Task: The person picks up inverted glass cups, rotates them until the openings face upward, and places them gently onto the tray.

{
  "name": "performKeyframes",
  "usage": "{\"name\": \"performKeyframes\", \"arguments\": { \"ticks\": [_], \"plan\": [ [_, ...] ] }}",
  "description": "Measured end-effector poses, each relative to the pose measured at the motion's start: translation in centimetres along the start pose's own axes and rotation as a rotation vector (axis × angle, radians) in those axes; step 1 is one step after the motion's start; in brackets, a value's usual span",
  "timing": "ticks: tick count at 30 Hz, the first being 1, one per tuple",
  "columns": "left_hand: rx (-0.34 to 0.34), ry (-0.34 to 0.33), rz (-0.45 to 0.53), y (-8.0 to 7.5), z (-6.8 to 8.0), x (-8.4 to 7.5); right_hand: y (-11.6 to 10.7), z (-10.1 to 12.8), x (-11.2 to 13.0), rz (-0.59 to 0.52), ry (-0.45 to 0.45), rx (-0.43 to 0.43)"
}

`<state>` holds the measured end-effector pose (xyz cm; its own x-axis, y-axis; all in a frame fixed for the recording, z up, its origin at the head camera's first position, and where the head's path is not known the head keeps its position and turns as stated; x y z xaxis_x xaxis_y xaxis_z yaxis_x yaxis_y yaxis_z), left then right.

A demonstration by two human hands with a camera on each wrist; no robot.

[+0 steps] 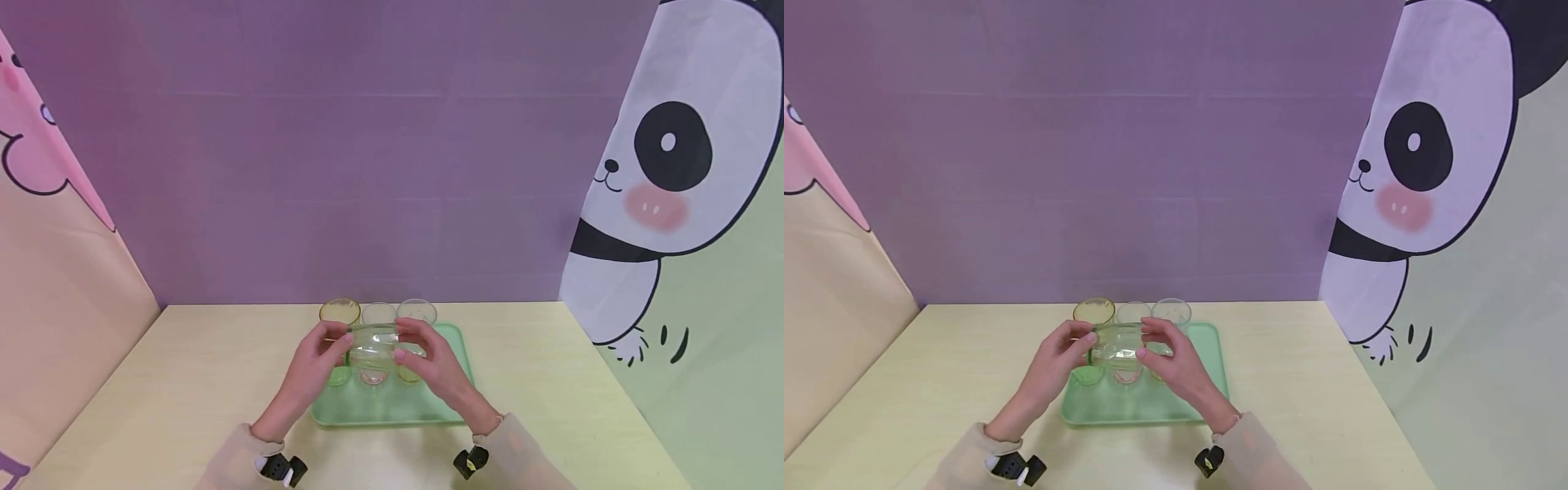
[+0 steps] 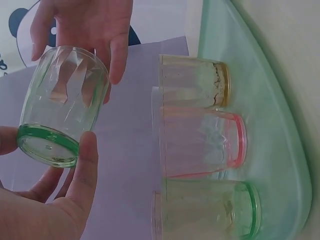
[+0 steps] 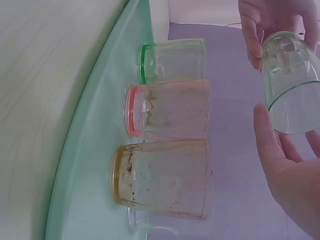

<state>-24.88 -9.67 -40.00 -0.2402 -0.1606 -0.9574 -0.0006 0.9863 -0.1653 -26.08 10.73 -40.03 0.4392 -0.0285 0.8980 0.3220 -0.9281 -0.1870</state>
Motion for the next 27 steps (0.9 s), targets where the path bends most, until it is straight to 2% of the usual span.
{"name": "performKeyframes", "arguments": {
  "ticks": [6, 13, 19, 27],
  "plan": [
    [0.011, 0.001, 0.034, 0.9, 0.0, 0.2, -0.5, 0.1, -0.2, -0.030, 0.014, -0.015],
    [0.040, -0.002, 0.044, 1.5, 0.2, 0.1, -0.8, 0.4, 0.0, -0.045, 0.018, 0.011],
    [0.131, -0.002, 0.052, 1.9, 0.4, -0.1, -1.2, 0.6, 0.7, -0.010, 0.004, 0.028],
    [0.224, 0.050, 0.071, 2.2, 0.6, -0.6, -1.8, 0.8, 1.6, 0.008, 0.001, 0.059]
  ]
}}
Point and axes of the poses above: each hand's wrist, its own z-axis away from the middle knuckle, its own y-axis out of the palm, x = y × z, the point moved 7 cm from there along -z, towards the middle knuckle, and after that the axes turned 1 degree about z, right-handed, at the moved point
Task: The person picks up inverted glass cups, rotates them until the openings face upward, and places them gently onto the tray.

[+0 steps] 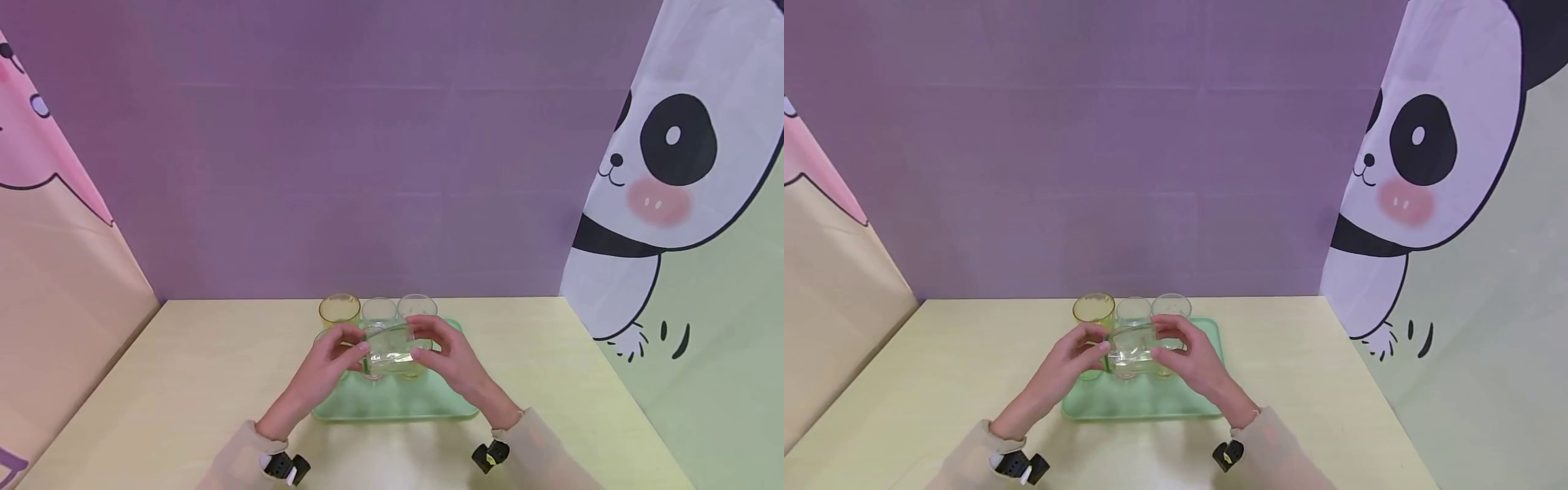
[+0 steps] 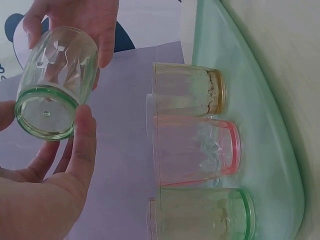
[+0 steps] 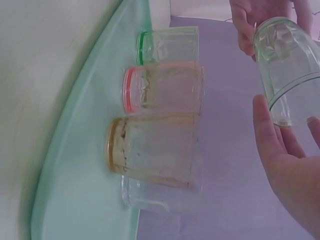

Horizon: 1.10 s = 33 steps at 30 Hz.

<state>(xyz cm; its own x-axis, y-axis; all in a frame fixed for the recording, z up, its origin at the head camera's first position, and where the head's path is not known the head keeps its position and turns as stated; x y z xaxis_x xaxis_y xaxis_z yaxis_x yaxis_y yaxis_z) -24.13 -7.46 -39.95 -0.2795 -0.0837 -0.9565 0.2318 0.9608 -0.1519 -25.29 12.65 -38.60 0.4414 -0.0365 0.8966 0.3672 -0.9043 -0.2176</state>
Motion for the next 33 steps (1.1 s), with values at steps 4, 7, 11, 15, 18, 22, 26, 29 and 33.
{"name": "performKeyframes", "arguments": {
  "ticks": [4, 7, 11, 15, 18, 22, 26, 29, 33],
  "plan": [
    [0.030, -0.014, -0.013, 0.1, 0.3, 0.0, -0.2, 0.0, 0.4, 0.020, 0.003, 0.029],
    [0.055, -0.016, -0.046, 0.3, 0.6, 0.0, -0.5, 0.1, 0.7, 0.041, 0.009, 0.038],
    [0.076, -0.009, -0.131, 0.4, 0.8, 0.0, -1.1, 0.1, 1.0, 0.072, 0.023, 0.040],
    [0.080, 0.017, -0.249, 0.5, 1.1, -0.1, -1.8, 0.1, 1.2, 0.101, 0.026, 0.037],
    [0.075, 0.075, -0.375, 0.6, 1.4, -0.1, -2.3, 0.1, 1.3, 0.119, 0.030, 0.043],
    [0.070, 0.162, -0.542, 1.0, 2.0, -0.1, -2.8, 0.1, 1.4, 0.150, 0.038, 0.050],
    [0.072, 0.215, -0.728, 1.2, 2.6, 0.3, -3.4, 0.1, 1.3, 0.191, 0.052, 0.036],
    [0.074, 0.271, -0.881, 1.3, 3.0, 0.6, -3.9, 0.1, 1.3, 0.223, 0.071, 0.019],
    [0.092, 0.334, -1.019, 1.5, 3.7, 1.1, -4.6, 0.1, 1.2, 0.293, 0.094, -0.010]
  ]
}}
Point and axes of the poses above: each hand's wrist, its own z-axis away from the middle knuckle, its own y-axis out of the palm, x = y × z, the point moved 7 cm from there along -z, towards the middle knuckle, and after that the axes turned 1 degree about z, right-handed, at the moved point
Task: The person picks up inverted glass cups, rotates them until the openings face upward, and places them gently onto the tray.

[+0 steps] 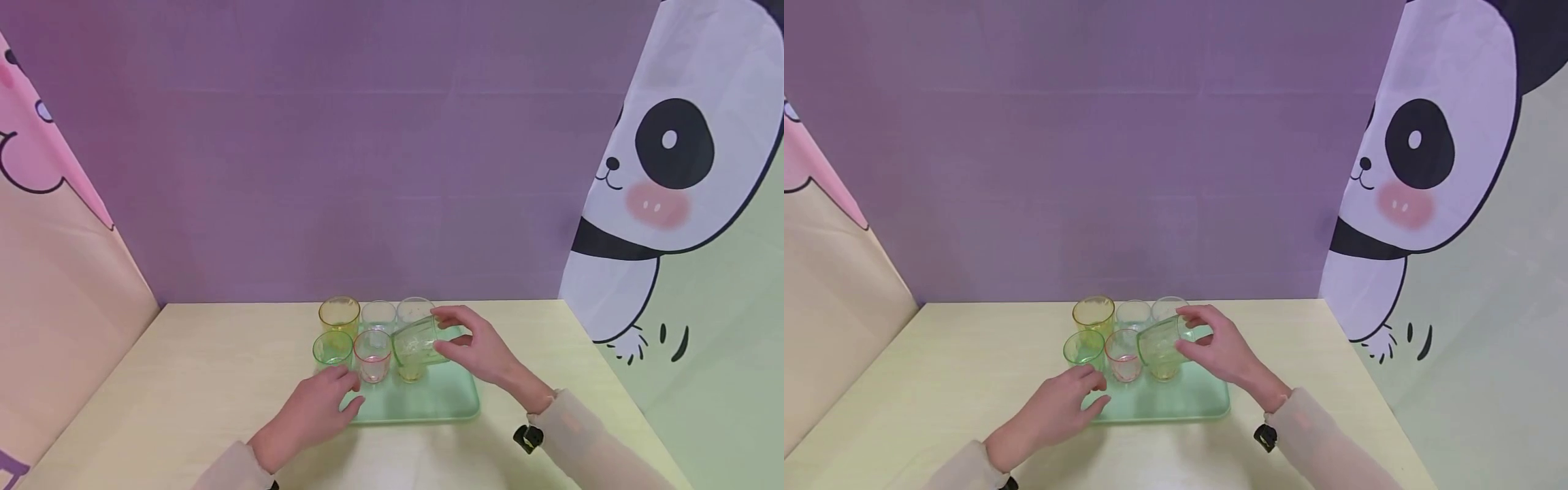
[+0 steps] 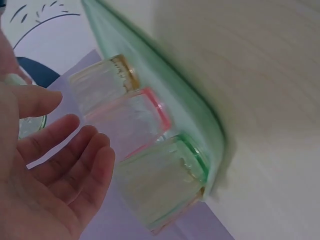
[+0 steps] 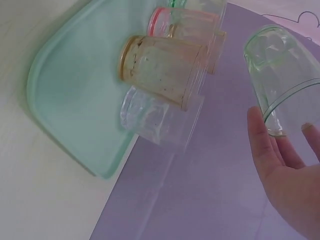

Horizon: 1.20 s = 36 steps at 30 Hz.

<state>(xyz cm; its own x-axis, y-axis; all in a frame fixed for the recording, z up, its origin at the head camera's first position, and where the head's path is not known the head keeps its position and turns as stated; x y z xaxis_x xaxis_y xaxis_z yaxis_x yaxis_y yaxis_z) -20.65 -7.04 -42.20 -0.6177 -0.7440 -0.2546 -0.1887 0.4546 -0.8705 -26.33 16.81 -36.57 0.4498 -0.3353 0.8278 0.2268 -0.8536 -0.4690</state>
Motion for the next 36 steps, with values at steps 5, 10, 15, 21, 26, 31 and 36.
{"name": "performKeyframes", "arguments": {
  "ticks": [5, 10, 15, 21, 26, 31, 36],
  "plan": [
    [0.052, 0.045, -0.074, 0.9, 0.8, 0.2, -0.8, -0.2, -0.2, 0.094, 0.018, -0.026],
    [0.143, 0.070, -0.117, 2.4, 1.6, 0.7, -1.5, -0.3, -0.4, 0.185, 0.030, -0.040],
    [0.210, 0.064, -0.147, 3.4, 2.2, 0.9, -1.9, -0.4, -0.8, 0.262, 0.054, -0.035],
    [0.202, 0.053, -0.167, 3.7, 2.3, 1.0, -2.6, -0.7, -0.8, 0.342, 0.049, -0.042],
    [0.195, 0.037, -0.165, 3.9, 2.2, 1.2, -3.3, -1.2, -0.5, 0.419, 0.050, -0.049],
    [0.169, 0.002, -0.167, 4.0, 2.1, 1.5, -3.5, -1.5, -0.5, 0.486, 0.091, -0.050],
    [0.151, -0.023, -0.182, 4.2, 2.0, 1.7, -3.4, -1.7, -0.6, 0.532, 0.118, -0.018]
  ]
}}
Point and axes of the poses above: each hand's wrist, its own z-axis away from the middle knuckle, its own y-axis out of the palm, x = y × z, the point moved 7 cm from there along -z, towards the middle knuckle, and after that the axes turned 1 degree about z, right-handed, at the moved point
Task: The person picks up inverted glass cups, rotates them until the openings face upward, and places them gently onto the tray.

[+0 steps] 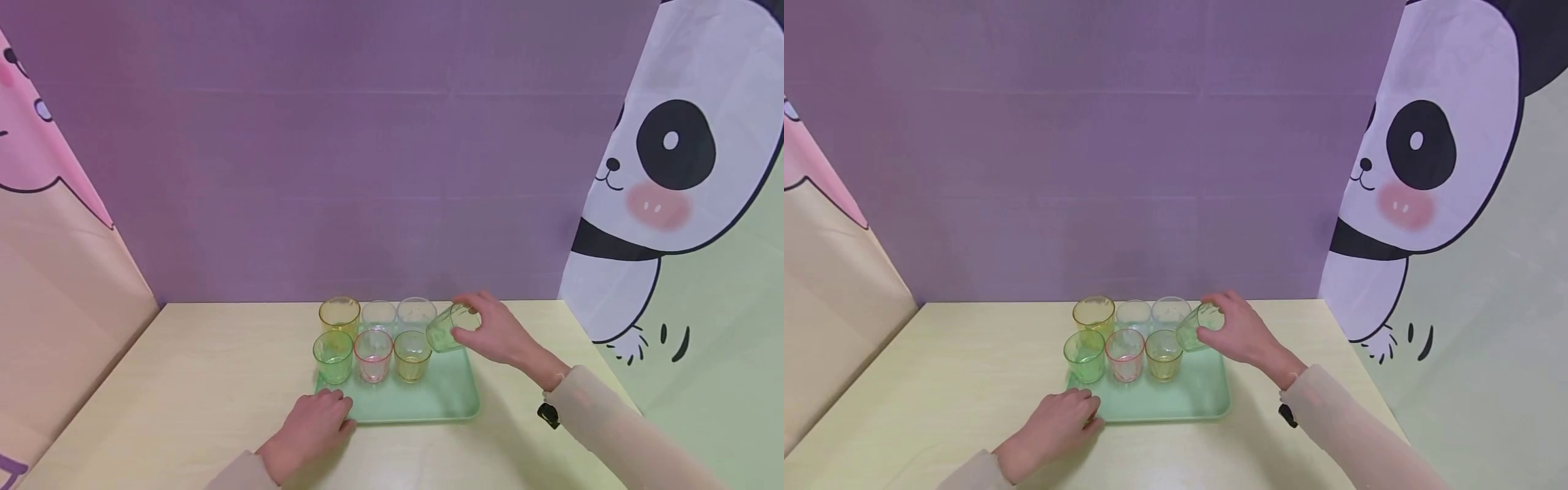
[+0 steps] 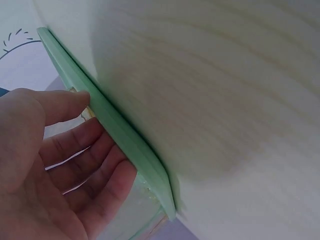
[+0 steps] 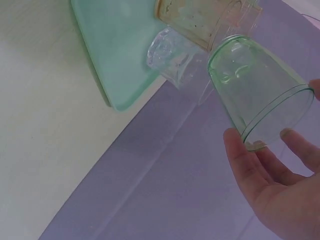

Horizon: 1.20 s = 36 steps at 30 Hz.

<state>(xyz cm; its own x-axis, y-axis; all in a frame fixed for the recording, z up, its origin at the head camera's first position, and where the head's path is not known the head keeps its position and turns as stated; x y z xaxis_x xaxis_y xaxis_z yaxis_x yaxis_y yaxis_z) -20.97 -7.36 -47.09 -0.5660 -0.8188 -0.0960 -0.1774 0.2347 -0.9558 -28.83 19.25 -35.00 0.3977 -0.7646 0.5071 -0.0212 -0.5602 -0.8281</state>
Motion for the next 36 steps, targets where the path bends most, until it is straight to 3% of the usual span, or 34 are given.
{"name": "performKeyframes", "arguments": {
  "ticks": [17, 30, 36],
  "plan": [
    [0.044, -0.066, 0.013, -0.2, -0.3, -0.1, -1.4, -2.4, -0.1, 0.152, -0.013, -0.022],
    [0.025, -0.048, -0.002, -0.3, -0.3, -0.4, 0.2, -3.1, -1.4, 0.203, -0.063, -0.045],
    [0.042, -0.067, 0.003, -0.2, -0.3, -0.3, 1.7, -3.4, -2.6, 0.208, -0.030, -0.014]
  ]
}}
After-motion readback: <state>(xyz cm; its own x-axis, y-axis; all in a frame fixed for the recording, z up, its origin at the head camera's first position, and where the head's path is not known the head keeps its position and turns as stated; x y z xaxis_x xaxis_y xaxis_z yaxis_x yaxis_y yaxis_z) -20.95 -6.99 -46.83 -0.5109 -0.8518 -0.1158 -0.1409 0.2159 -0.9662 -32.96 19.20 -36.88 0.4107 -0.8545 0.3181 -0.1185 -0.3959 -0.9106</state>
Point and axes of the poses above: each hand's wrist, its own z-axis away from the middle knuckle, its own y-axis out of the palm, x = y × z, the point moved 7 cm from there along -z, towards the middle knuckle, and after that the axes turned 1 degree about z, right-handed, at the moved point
